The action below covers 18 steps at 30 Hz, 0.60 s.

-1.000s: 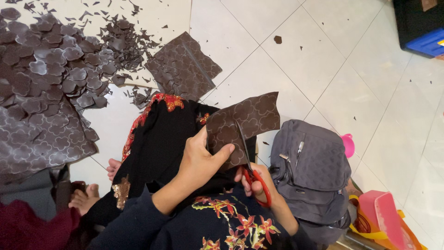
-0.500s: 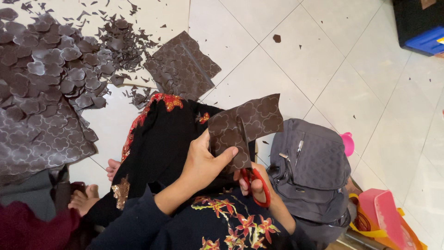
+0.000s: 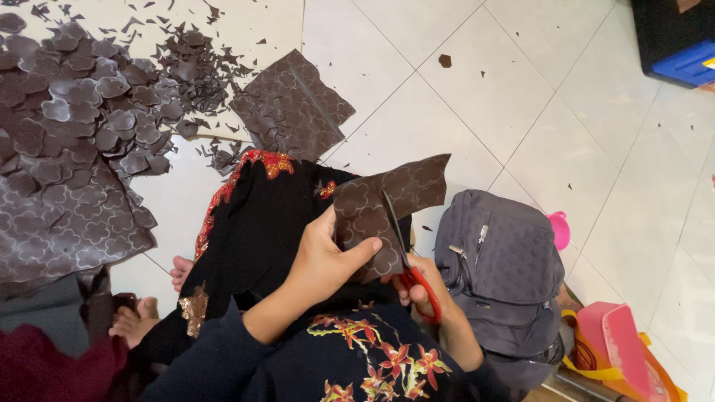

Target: The person sits on the floor and uses red-handled scissors to cut flower-shaped pieces from a brown patterned fabric. They hold the fabric with one hand and cut with the other, placing finished pieces into a growing pile.

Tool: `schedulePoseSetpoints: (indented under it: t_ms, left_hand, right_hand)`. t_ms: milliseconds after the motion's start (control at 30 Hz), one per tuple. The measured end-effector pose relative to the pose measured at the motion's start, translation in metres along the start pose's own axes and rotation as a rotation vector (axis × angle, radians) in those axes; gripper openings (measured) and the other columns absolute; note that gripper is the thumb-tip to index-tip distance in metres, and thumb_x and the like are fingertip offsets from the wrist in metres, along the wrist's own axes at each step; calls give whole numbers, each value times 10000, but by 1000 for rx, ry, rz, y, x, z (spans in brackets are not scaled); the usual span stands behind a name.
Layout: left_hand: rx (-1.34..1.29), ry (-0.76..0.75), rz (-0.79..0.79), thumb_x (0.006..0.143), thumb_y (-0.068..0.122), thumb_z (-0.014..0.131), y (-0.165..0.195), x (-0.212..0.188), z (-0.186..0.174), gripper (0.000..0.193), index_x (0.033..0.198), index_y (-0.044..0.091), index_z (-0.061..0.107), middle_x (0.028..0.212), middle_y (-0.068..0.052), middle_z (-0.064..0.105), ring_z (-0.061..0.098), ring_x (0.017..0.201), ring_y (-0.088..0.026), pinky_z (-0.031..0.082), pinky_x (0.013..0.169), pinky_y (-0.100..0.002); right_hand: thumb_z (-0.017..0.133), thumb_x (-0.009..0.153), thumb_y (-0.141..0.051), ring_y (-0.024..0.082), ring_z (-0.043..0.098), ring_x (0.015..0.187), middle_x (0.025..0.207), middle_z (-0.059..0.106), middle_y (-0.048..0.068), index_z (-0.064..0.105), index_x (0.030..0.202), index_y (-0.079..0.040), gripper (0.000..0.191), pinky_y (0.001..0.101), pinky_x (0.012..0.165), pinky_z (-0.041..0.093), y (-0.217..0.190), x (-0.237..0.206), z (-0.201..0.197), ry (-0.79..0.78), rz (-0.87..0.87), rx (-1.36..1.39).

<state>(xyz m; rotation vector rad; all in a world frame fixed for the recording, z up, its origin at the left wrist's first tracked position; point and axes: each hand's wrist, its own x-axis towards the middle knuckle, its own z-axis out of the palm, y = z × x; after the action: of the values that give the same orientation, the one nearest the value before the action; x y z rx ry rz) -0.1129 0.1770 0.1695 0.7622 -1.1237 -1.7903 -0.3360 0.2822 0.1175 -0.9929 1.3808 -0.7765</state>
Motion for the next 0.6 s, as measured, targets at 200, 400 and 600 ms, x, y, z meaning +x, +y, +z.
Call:
schedulePoseSetpoints:
  t_ms: [200,400,600]
  left_hand:
    - [7,-68,-25,834,-16,756,4,1,-5,500,1309,-13,603,1123,-47,724,663,1005,-84,566,895,-264]
    - [63,-94,-40,822,10,770,9,0,-8,505,1301,1,610,1104,-34,733,661,994,-78,570,888,-261]
    - [102,-135,25,823,1,776,12,1,-13,494,1292,-3,624,1110,-39,741,658,1003,-75,562,907,-260]
  right_hand:
    - [630,446,-983,47,524,556,637,537,-42,601,846,-47,1018,205,492,406,2,5,-15,-47,-65,-45]
    - [670,413,-938,44,468,534,606,502,-55,579,824,-40,992,212,473,364,10,2,-28,-34,12,-41]
    - [660,435,-946,41,492,543,608,530,-55,640,824,-16,1008,206,492,365,12,3,-34,-68,-22,-71]
